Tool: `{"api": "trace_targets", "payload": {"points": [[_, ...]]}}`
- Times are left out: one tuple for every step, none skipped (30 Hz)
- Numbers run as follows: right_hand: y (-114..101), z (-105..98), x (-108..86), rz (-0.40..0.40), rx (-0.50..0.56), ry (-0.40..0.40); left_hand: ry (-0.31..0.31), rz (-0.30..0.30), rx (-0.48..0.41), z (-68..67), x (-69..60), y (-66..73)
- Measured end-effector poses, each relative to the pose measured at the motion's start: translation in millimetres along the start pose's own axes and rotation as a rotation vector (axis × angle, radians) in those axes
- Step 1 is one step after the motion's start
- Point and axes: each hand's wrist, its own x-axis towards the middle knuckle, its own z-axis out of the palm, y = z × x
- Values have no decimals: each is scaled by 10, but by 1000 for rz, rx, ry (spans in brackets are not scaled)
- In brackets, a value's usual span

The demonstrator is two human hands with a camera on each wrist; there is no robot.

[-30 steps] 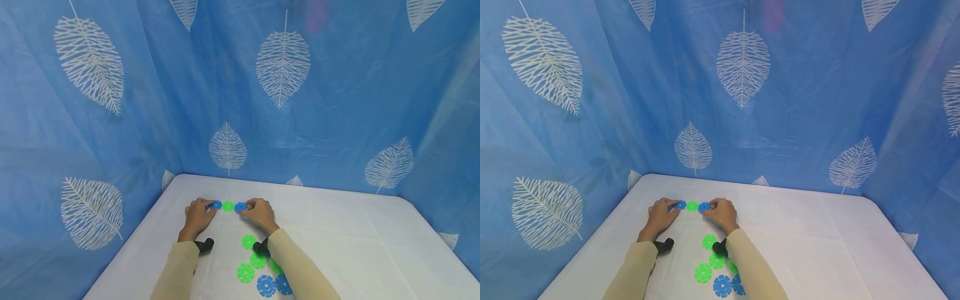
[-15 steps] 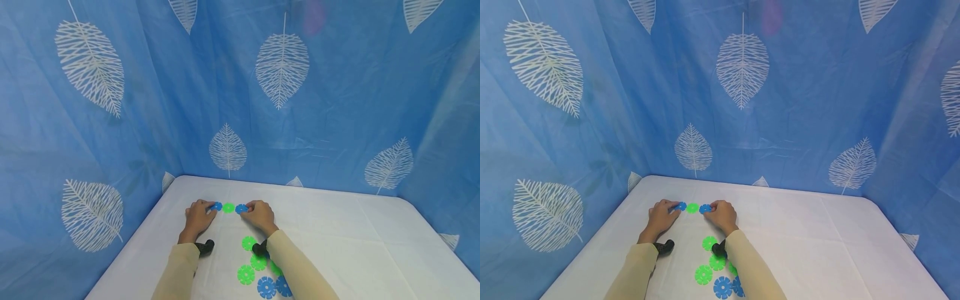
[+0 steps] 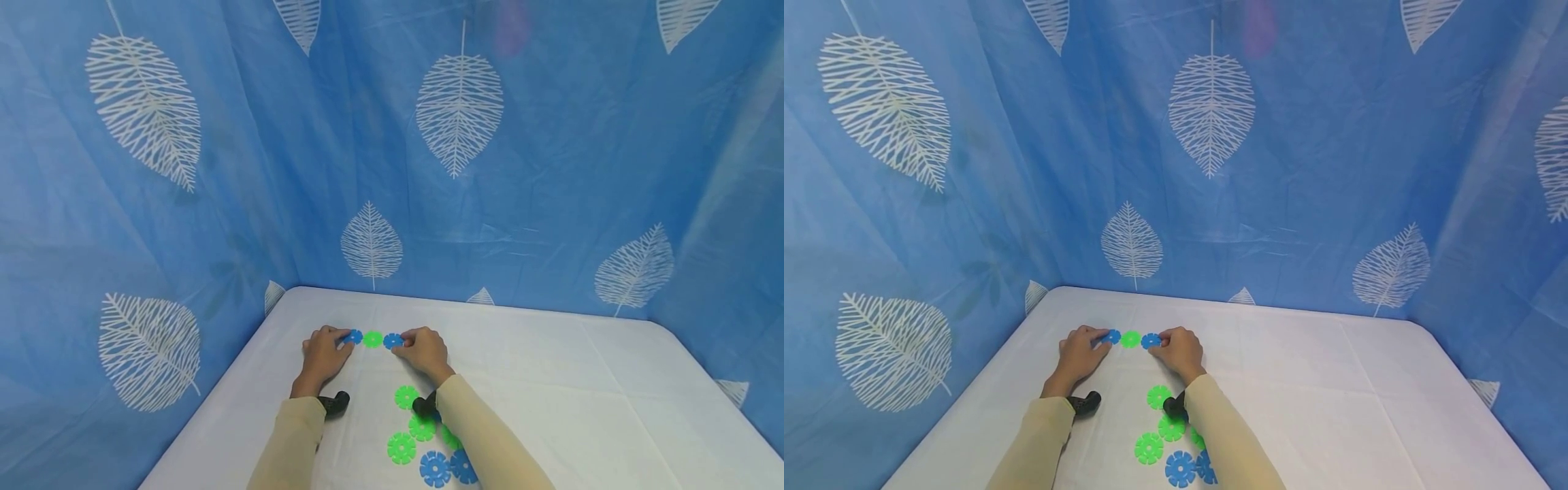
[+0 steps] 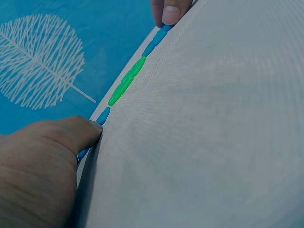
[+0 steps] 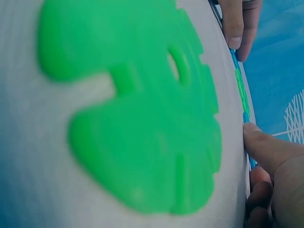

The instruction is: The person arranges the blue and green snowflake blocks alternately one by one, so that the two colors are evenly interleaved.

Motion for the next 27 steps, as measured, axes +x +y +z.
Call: {"api": "trace_targets", "payload": {"points": [[-1,-9,-4,0,0,-2,2,1,-3,4,0,1],[-1,-17,-6,0,0,-5,3,2,-7,8,0,1],[0,-25,-12,1,3,-8,5,4,-8,13,-1,1],[-2,-32,-17,4,7,-11,8,5,-8,18,-1,1],[0,-37,-21,6,10,-14,9,8,-10,24,-1,1],[1,-43,-26,5,13,-15,12,13,-9,29,-2,1],[5,-50,-30,3,16,-16,14,17,-9,35,-1,-1],[12,-53,-32,7,19,-17,14,19,-13,39,-2,0],[15,-57,-37,11,23,-18,14,21,-17,43,-3,1],[19,-61,-39,14,27,-18,13,20,-21,45,-4,2],[22,-65,-40,17,32,-16,11,21,-23,46,-6,3],[25,-69,-41,19,38,-17,9,20,-23,47,-6,3],[27,-75,-40,18,43,-16,6,16,-24,46,-5,3],[27,-80,-38,15,52,-17,3,15,-23,44,-5,5],[21,-95,-37,7,65,-17,1,16,-17,42,-2,2],[19,-108,-29,-7,72,-14,0,16,-13,39,2,0],[10,-131,-24,-24,80,-10,-2,17,-10,35,6,-1],[-5,-159,-17,-40,83,-5,-2,17,-9,33,11,-4],[-23,-192,-9,-56,86,0,-2,16,-7,31,17,-8],[-45,-226,-1,-69,88,6,-4,16,-4,31,25,-15],[-72,-265,10,-76,85,16,-5,14,-2,31,31,-23],[-97,-305,20,-84,77,27,-6,14,-4,30,35,-27],[-128,-350,25,-88,76,37,-7,14,-2,34,38,-33],[-154,-390,31,-93,80,47,-7,14,-1,37,39,-39],[-179,-428,34,-101,88,58,-8,13,-1,37,36,-40],[-205,-467,37,-109,96,70,-8,14,-2,37,31,-40],[-233,-508,36,-122,109,83,-7,14,-4,35,26,-37]]}}
